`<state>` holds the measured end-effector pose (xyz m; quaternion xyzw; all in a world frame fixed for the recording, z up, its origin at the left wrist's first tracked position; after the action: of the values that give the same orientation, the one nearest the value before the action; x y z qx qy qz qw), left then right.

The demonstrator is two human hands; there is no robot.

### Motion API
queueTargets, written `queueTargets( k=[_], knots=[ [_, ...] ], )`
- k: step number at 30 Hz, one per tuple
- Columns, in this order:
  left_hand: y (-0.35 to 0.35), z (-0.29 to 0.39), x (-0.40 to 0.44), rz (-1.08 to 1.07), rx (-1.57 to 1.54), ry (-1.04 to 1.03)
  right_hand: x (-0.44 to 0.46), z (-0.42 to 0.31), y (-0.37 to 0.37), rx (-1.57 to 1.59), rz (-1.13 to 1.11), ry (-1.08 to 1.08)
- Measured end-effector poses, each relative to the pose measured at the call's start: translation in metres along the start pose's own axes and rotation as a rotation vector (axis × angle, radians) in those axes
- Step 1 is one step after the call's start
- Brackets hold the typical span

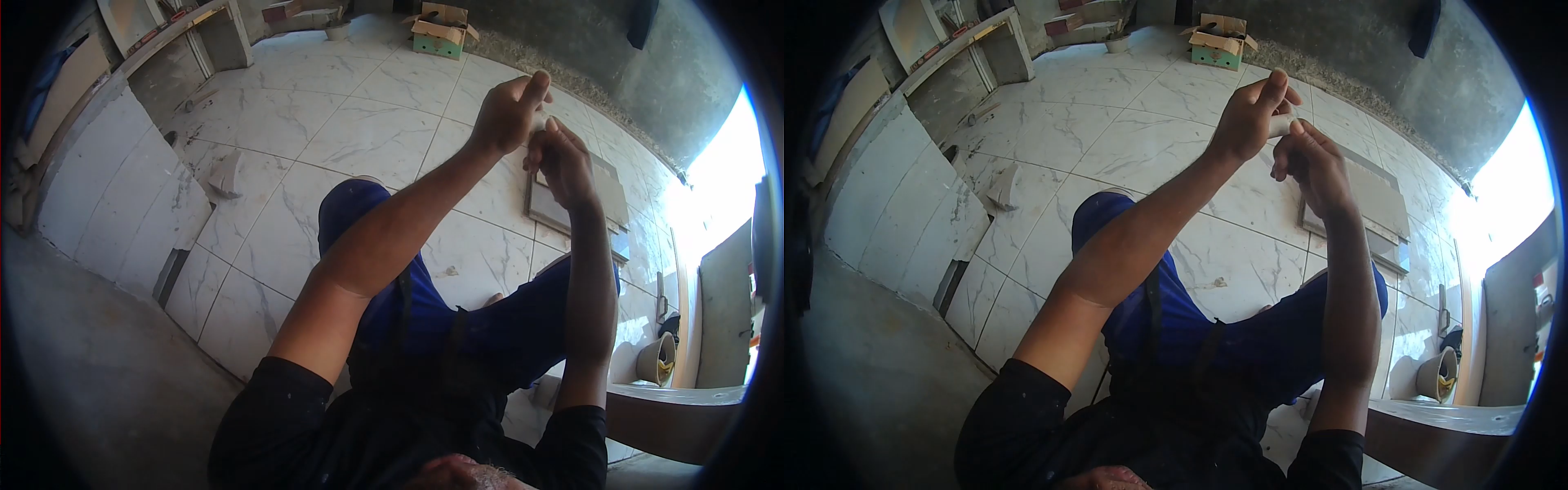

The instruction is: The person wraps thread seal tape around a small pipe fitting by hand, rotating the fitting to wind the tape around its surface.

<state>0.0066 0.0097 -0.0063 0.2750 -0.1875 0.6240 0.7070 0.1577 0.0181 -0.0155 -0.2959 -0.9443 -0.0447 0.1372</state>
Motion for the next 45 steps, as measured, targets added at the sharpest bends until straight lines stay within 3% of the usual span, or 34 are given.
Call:
queueTargets(
  k=[3,23,29,45],
  knots=[
    [0.002,0.005,0.0,-0.021,0.002,-0.01,0.0,0.003,0.008,0.149,-0.048,0.011],
    [0.0,0.004,-0.003,-0.124,-0.006,-0.076,-0.003,-0.001,0.004,0.06,-0.002,0.043],
    [0.003,0.006,-0.003,-0.182,-0.147,-0.082,-0.004,-0.005,0.01,0.071,-0.022,0.041],
    [0.004,0.001,-0.002,-0.062,-0.041,-0.087,-0.005,-0.002,0.014,-0.04,0.135,0.038]
  ],
)
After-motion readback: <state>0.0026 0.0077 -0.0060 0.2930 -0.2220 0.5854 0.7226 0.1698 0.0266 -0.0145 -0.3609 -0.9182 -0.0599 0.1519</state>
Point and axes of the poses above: each hand's wrist, its own x-axis towards the middle knuckle, its own y-axis out of the back of the hand, z = x × y, the point moved 1 cm from there along x, towards the middle knuckle, and after that the axes turned 14 degrees about -z, right-handed, at the moved point
